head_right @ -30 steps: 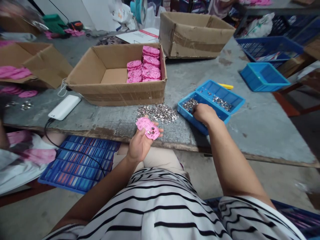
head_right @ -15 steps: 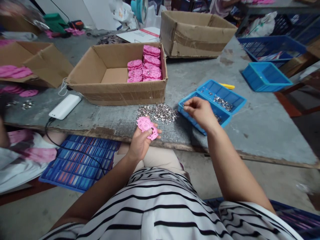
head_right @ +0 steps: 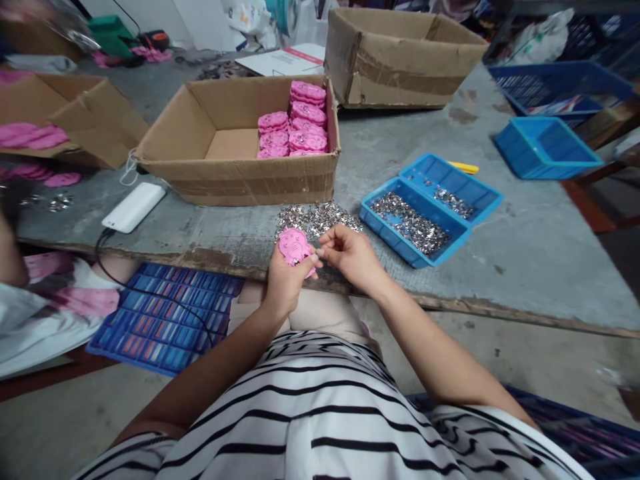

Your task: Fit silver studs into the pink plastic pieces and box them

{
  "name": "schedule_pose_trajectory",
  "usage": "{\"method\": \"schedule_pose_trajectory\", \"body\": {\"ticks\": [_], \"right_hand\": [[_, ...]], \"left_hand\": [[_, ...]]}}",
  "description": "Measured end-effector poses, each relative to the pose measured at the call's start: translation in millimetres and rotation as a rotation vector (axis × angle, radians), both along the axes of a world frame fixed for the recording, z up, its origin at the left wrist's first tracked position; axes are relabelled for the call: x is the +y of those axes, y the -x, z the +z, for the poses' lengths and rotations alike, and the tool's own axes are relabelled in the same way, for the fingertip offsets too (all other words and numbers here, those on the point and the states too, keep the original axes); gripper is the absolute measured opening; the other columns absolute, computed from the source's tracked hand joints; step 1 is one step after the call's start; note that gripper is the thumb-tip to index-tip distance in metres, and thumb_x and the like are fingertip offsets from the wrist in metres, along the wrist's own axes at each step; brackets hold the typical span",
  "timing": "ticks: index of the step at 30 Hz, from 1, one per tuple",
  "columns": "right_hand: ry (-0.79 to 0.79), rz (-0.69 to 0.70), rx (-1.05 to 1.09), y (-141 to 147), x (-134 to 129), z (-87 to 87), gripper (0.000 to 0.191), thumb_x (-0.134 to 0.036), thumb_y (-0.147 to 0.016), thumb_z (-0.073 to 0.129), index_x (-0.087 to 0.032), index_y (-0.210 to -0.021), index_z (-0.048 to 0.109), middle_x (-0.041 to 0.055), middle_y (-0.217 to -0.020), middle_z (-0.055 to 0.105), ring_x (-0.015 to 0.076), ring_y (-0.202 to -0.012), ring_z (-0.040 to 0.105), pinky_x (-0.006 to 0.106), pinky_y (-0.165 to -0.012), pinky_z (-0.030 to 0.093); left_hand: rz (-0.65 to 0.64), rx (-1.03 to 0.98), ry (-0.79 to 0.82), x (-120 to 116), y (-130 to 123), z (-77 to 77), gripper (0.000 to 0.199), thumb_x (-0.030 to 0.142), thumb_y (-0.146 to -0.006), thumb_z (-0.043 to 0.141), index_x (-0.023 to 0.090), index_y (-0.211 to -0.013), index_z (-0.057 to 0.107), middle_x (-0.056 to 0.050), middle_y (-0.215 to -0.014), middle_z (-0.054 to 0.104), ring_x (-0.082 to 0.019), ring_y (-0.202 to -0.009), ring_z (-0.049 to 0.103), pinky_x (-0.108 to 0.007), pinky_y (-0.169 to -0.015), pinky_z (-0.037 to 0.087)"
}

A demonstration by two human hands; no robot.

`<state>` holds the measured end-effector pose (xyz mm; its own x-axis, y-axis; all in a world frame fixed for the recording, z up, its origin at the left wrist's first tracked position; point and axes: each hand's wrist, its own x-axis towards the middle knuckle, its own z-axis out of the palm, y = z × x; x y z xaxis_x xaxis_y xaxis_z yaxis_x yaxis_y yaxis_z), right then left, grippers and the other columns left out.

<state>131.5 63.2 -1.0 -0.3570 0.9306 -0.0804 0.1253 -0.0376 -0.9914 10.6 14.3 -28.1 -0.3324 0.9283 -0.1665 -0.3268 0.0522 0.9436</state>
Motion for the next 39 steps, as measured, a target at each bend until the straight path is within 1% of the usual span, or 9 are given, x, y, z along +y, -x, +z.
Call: {"method": "schedule_pose_trajectory", "body": {"ticks": [4,11,15,18,20,22,24,30,39], "right_hand": [[0.011,-0.021,0.012,4,-5,-0.1,0.038,-0.044,-0.056,0.083,-0.019,-0.067,0.057,-0.0049,-0.055,0.056,0.0087,-0.047,0.048,0.024,-0.046,0.040],[0.152,0.002,0.037,5,-6,0.1,0.041,-0.051,-0.053,0.084,-0.018,-0.060,0.060,-0.0024,-0.051,0.057,0.0087,-0.045,0.045,0.024,-0.044,0.038],[0.161,0.062,0.016,3,-5,-0.5,0.041,-0.053,-0.056,0.082,-0.018,-0.060,0.060,-0.0022,-0.052,0.056,0.0089,-0.046,0.043,0.024,-0.045,0.036],[0.092,0.067,-0.017,2,-5,-3.7,0.040,-0.054,-0.063,0.077,-0.019,-0.061,0.060,-0.0011,-0.057,0.056,0.0107,-0.052,0.046,0.026,-0.051,0.039],[-0.012,0.008,-0.017,2,-6,-6.9,0.038,-0.054,-0.066,0.075,-0.019,-0.061,0.060,0.0027,-0.072,0.061,0.0144,-0.066,0.054,0.030,-0.064,0.045],[-0.126,-0.057,-0.024,3,-7,-9.7,0.036,-0.052,-0.068,0.074,-0.019,-0.060,0.061,0.0067,-0.090,0.062,0.0198,-0.088,0.058,0.036,-0.082,0.047],[-0.211,-0.084,-0.064,4,-9,-11.4,0.033,-0.049,-0.071,0.073,-0.020,-0.060,0.062,0.0086,-0.100,0.060,0.0238,-0.104,0.056,0.039,-0.092,0.044],[-0.306,-0.056,-0.180,4,-11,-10.7,0.022,-0.034,-0.077,0.069,-0.020,-0.062,0.063,0.0095,-0.109,0.059,0.0261,-0.113,0.053,0.042,-0.092,0.043],[-0.409,0.009,-0.251,1,-8,-6.0,0.012,-0.027,-0.078,0.067,-0.020,-0.067,0.066,0.0083,-0.115,0.058,0.0254,-0.112,0.053,0.042,-0.095,0.043]], "left_hand": [[0.059,0.082,0.001,2,1,-2.3,0.036,0.014,-0.059,0.070,0.019,-0.088,0.049,0.003,-0.072,0.064,-0.010,-0.050,0.060,-0.017,-0.037,0.044],[0.060,-0.027,-0.012,-2,1,2.6,0.036,0.012,-0.059,0.072,0.020,-0.087,0.050,0.004,-0.070,0.063,-0.009,-0.048,0.059,-0.015,-0.037,0.041],[0.023,-0.051,-0.005,-3,1,3.9,0.037,0.015,-0.060,0.073,0.020,-0.087,0.049,0.004,-0.071,0.062,-0.009,-0.049,0.058,-0.015,-0.038,0.040],[-0.015,-0.154,-0.042,-3,3,3.5,0.043,0.027,-0.060,0.080,0.021,-0.090,0.050,0.003,-0.075,0.062,-0.010,-0.056,0.059,-0.018,-0.043,0.043],[-0.041,-0.276,-0.074,-3,5,3.5,0.047,0.045,-0.064,0.078,0.020,-0.093,0.052,0.000,-0.079,0.064,-0.013,-0.066,0.062,-0.021,-0.051,0.048],[-0.059,-0.367,-0.086,-2,7,4.0,0.052,0.064,-0.072,0.066,0.020,-0.096,0.054,-0.004,-0.083,0.065,-0.018,-0.078,0.065,-0.026,-0.060,0.052],[-0.084,-0.402,-0.085,-1,7,5.6,0.059,0.073,-0.079,0.051,0.019,-0.100,0.056,-0.008,-0.086,0.067,-0.022,-0.090,0.065,-0.029,-0.067,0.054],[-0.128,-0.439,-0.057,-1,4,13.7,0.072,0.077,-0.085,0.031,0.019,-0.118,0.058,-0.012,-0.101,0.068,-0.026,-0.105,0.063,-0.032,-0.077,0.054],[-0.175,-0.448,-0.037,-2,4,15.0,0.077,0.078,-0.083,0.030,0.020,-0.127,0.054,-0.013,-0.106,0.068,-0.026,-0.102,0.064,-0.031,-0.071,0.056]]}}
